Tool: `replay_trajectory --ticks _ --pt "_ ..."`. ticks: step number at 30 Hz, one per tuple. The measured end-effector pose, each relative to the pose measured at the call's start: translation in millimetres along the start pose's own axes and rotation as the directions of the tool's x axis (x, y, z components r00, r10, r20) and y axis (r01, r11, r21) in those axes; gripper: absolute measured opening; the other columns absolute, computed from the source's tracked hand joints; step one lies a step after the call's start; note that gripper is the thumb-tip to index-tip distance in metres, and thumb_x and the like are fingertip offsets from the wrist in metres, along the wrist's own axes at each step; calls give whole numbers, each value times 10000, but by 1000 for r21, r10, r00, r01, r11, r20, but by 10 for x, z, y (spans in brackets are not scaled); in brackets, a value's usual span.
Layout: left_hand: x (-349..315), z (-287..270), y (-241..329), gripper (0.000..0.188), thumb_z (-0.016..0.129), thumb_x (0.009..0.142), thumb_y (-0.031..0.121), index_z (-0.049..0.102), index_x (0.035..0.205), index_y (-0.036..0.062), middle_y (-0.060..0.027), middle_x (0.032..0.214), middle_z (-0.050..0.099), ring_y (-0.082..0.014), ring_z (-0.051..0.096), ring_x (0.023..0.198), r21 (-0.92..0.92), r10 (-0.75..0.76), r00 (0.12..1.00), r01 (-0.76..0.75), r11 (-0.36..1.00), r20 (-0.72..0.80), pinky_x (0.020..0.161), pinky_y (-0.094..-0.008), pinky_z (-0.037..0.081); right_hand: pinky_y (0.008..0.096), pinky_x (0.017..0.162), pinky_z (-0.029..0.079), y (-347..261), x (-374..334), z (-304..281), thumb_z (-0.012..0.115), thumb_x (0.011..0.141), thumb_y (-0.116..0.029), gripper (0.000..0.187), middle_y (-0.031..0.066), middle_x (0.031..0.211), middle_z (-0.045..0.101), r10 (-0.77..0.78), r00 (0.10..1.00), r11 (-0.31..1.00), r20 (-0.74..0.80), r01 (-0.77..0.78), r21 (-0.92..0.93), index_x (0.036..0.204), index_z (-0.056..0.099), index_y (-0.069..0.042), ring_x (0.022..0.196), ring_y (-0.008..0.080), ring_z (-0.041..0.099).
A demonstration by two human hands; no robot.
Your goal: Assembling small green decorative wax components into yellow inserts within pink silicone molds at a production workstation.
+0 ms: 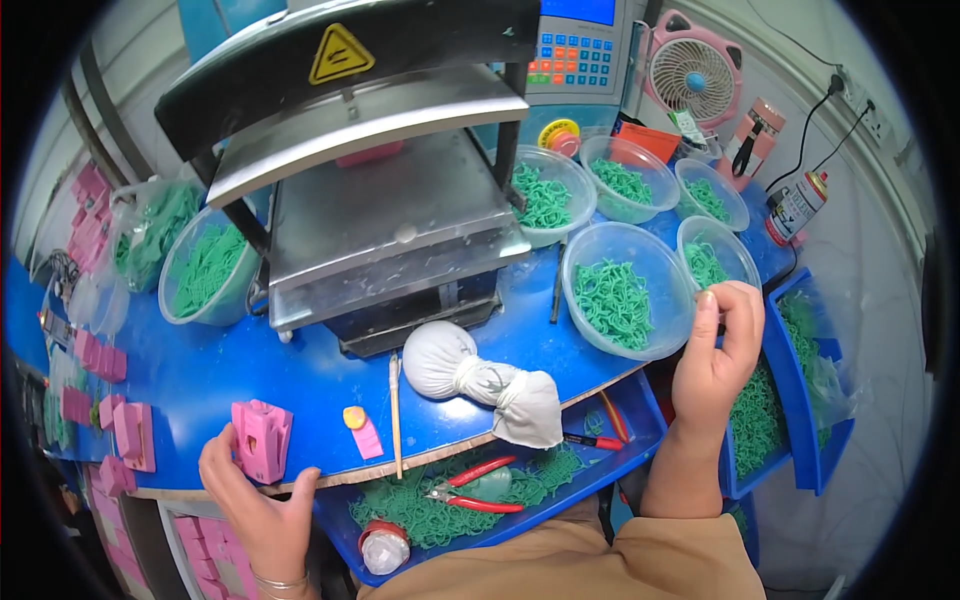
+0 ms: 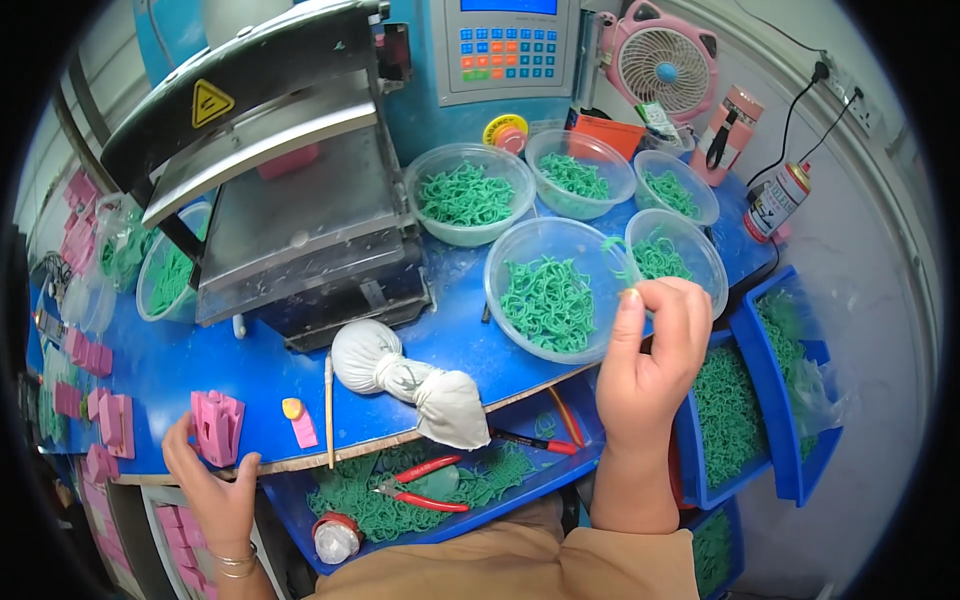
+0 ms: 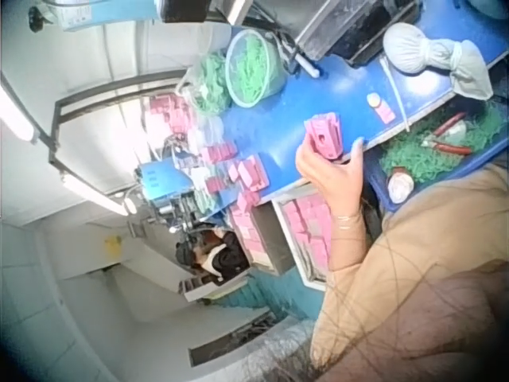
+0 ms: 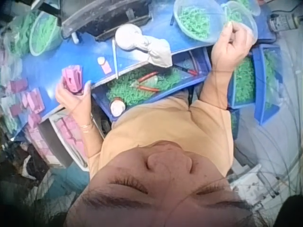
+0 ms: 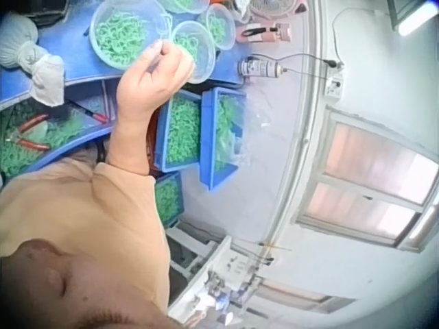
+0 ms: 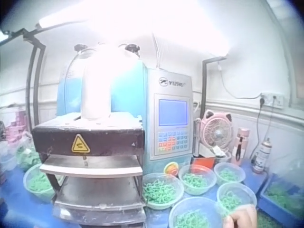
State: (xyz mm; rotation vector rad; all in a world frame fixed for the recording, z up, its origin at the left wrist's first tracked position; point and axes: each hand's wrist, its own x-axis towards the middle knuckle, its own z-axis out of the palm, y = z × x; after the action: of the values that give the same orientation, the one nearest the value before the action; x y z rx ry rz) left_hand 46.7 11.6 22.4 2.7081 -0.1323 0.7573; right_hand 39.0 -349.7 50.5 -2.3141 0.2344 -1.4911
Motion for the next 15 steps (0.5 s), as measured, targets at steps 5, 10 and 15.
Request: replay_trajectory --ticks 5,10,15 --pt "129 58 -95 642 750 635 65 421 1180 -18 -156 1120 434 -324 431 1043 -81 -163 985 168 982 59 913 -394 347 345 711 388 29 159 0 557 808 -41 44 115 805 515 -50 993 998 106 54 -37 804 536 -3 768 260 490" --pt "155 108 -348 548 686 661 10 433 1146 -15 -150 1061 461 -305 440 993 -88 -125 982 138 987 142 922 -390 344 344 707 389 77 277 -27 565 806 -42 42 113 805 517 -37 991 999 128 40 -25 806 544 -6 766 262 491" --pt "106 192 -453 432 494 658 -86 447 1080 -6 -114 990 465 -210 469 935 -439 -259 940 334 834 224 866 -321 389 347 697 390 126 295 -17 573 800 -42 41 110 799 517 -45 990 998 137 52 -47 813 554 -9 763 266 493"
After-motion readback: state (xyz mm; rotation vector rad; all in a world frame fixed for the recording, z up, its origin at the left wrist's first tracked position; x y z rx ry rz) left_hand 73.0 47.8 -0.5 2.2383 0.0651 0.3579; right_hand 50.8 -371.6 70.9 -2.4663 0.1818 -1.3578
